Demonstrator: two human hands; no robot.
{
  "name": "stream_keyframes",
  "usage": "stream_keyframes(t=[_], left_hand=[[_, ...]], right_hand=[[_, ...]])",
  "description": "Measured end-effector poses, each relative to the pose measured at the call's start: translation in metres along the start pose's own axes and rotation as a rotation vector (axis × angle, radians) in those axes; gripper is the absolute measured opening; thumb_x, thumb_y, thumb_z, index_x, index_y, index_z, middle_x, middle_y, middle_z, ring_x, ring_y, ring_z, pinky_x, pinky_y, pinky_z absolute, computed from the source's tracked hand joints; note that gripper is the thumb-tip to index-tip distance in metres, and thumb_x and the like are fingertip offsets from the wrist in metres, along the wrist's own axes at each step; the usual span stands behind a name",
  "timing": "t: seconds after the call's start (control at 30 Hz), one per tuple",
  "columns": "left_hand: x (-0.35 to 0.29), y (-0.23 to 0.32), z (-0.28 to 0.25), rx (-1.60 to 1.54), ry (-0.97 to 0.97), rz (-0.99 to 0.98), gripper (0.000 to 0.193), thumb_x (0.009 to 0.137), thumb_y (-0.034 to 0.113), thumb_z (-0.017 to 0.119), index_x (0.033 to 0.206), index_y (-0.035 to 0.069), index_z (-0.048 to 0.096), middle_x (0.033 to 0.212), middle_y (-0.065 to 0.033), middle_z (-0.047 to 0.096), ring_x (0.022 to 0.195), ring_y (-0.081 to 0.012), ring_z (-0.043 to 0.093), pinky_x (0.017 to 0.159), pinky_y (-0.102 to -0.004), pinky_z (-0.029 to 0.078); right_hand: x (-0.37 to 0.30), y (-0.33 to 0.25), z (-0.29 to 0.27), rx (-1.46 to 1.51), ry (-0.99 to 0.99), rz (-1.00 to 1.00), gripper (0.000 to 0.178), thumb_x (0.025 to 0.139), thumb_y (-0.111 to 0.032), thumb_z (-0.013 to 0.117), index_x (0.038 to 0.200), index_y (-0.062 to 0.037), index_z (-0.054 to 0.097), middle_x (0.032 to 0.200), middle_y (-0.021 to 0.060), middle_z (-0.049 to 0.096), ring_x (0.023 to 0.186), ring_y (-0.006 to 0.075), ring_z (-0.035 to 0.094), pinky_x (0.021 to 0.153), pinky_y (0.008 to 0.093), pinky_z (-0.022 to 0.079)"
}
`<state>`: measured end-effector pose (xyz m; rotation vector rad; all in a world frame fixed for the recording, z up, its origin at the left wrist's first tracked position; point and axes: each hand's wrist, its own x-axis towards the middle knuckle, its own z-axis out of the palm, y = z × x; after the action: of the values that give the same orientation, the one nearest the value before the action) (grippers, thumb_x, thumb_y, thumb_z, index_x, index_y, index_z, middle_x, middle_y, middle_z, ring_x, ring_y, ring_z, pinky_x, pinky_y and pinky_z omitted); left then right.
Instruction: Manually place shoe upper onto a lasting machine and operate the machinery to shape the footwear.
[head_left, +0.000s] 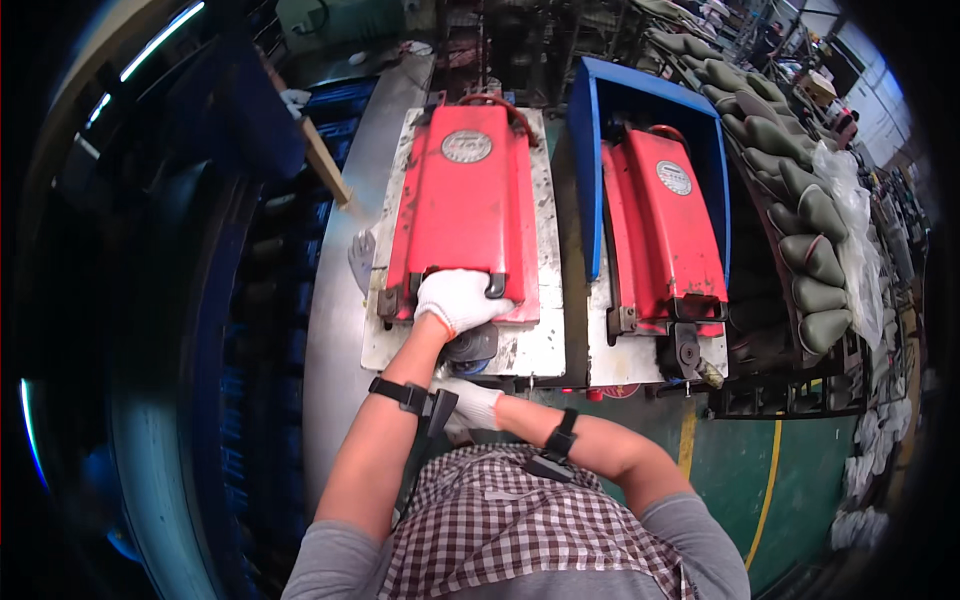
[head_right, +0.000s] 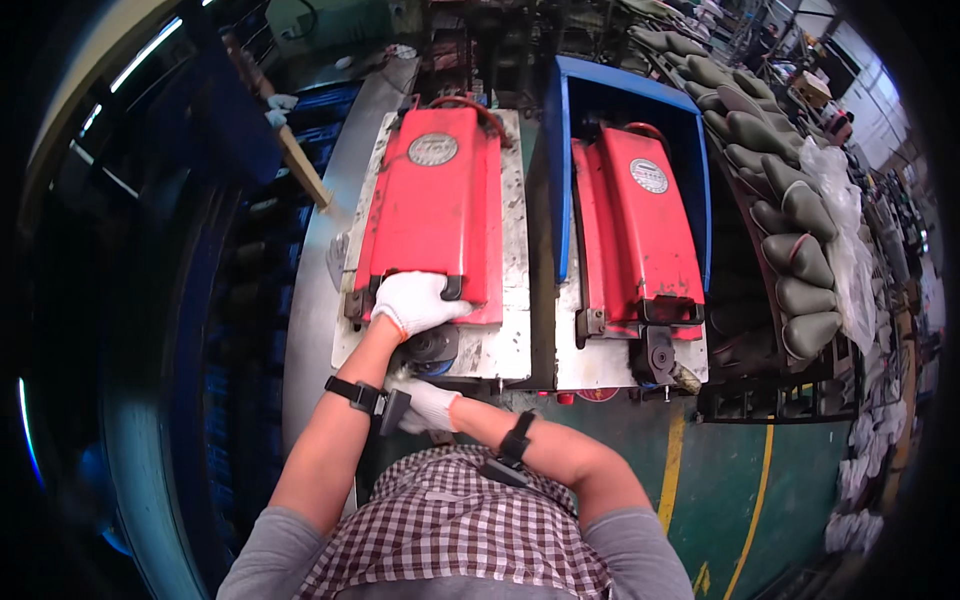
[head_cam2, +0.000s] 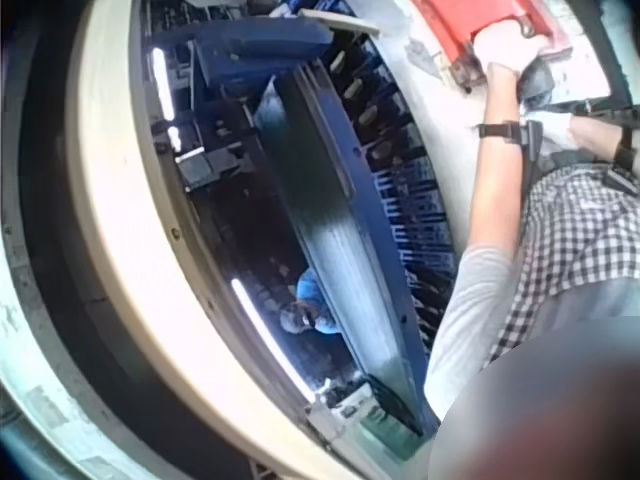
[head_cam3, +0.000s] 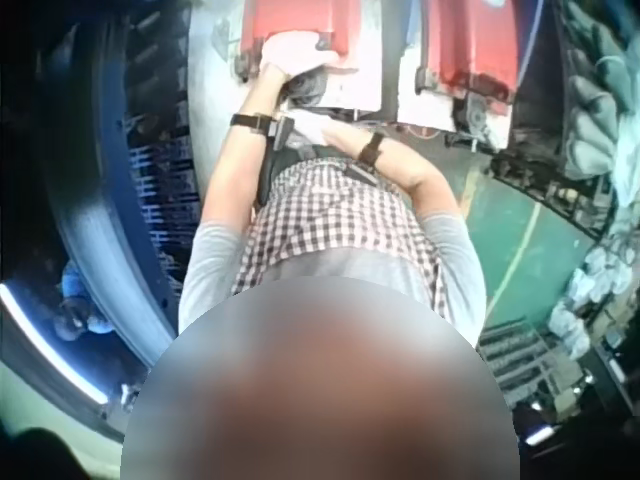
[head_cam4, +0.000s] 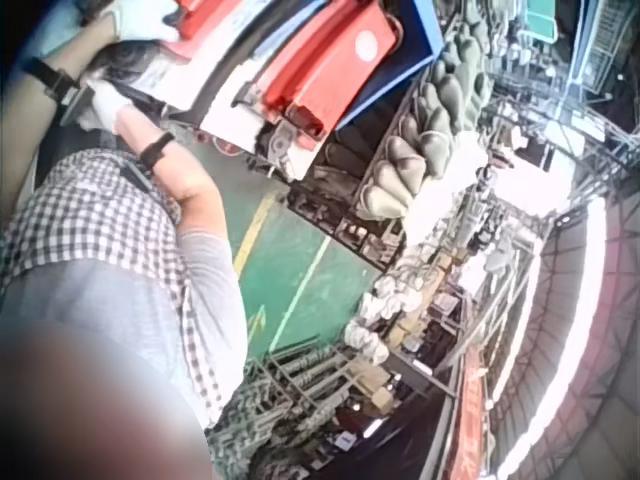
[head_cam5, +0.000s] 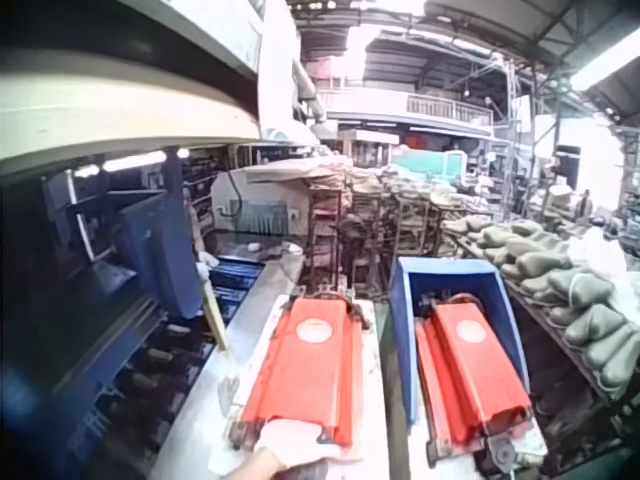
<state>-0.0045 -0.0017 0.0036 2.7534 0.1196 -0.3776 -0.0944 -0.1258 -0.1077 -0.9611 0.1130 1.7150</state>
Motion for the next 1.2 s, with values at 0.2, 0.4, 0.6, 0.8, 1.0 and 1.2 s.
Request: stream_keyframes(t=[0.2, 0.4, 0.6, 0.8, 1.0, 1.2], left_hand=[[-0.016, -0.001, -0.022, -0.044, 0.165, 0.140, 0.050, 0.083, 0.058, 0.070, 0.086, 0.008, 0.071, 0.085, -0.0189, 0.073, 0.084, -0.0377, 0.073, 0.076, -0.0477, 0.056], [-0.016, 0.004, -0.086, -0.032, 0.395, 0.182, 0.038, 0.082, 0.048, 0.074, 0.091, 0.011, 0.074, 0.084, -0.0150, 0.074, 0.082, -0.0340, 0.074, 0.074, -0.0436, 0.057], [-0.002, 0.004, -0.167, 0.158, 0.924, 0.502, 0.043, 0.076, 0.028, 0.082, 0.115, 0.013, 0.074, 0.094, -0.0122, 0.074, 0.086, -0.0316, 0.070, 0.079, -0.0411, 0.055], [-0.013, -0.017, -0.175, 0.266, 1.214, 0.523, 0.055, 0.090, 0.023, 0.074, 0.140, 0.001, 0.061, 0.136, -0.0230, 0.062, 0.129, -0.0412, 0.058, 0.114, -0.0493, 0.042], [-0.058, -0.071, -0.090, -0.119, 1.132, 0.590, 0.054, 0.078, 0.012, 0.081, 0.130, 0.004, 0.068, 0.134, -0.0174, 0.065, 0.124, -0.0357, 0.061, 0.110, -0.0453, 0.047], [-0.129, -0.144, 0.044, -1.546, 0.541, -0.004, 0.069, 0.099, 0.017, 0.065, 0.159, 0.000, 0.034, 0.145, -0.0170, 0.056, 0.128, -0.0265, 0.059, 0.111, -0.0379, 0.046]], right_hand=[[-0.043, -0.024, -0.013, -0.601, 0.076, -0.049, 0.036, 0.108, -0.048, 0.055, 0.104, -0.0130, 0.062, 0.073, -0.0021, 0.063, 0.051, 0.0084, 0.052, 0.046, 0.0228, 0.040], [-0.105, -0.073, -0.032, -0.648, 0.117, -0.256, 0.030, 0.107, -0.037, 0.060, 0.123, -0.0113, 0.059, 0.090, 0.0028, 0.072, 0.066, 0.0080, 0.066, 0.056, 0.0221, 0.053], [-0.055, -0.134, -0.047, -0.746, 0.740, -0.748, 0.042, 0.097, -0.031, 0.069, 0.126, -0.0007, 0.062, 0.101, 0.0139, 0.072, 0.091, 0.0256, 0.070, 0.084, 0.0345, 0.055], [0.027, -0.191, -0.036, -1.275, 1.255, -0.711, 0.100, 0.082, -0.050, 0.079, 0.159, -0.0045, 0.036, 0.154, 0.0358, 0.040, 0.143, 0.0488, 0.042, 0.116, 0.0490, 0.041], [0.057, -0.215, -0.044, -1.330, 1.224, -0.606, 0.110, 0.073, -0.055, 0.081, 0.161, -0.0072, 0.035, 0.150, 0.0353, 0.042, 0.134, 0.0502, 0.051, 0.111, 0.0487, 0.047], [0.012, -0.206, -0.048, -0.517, 0.616, -0.870, 0.091, 0.086, -0.035, 0.071, 0.160, 0.0035, 0.035, 0.148, 0.0222, 0.054, 0.133, 0.0292, 0.058, 0.111, 0.0399, 0.046]])
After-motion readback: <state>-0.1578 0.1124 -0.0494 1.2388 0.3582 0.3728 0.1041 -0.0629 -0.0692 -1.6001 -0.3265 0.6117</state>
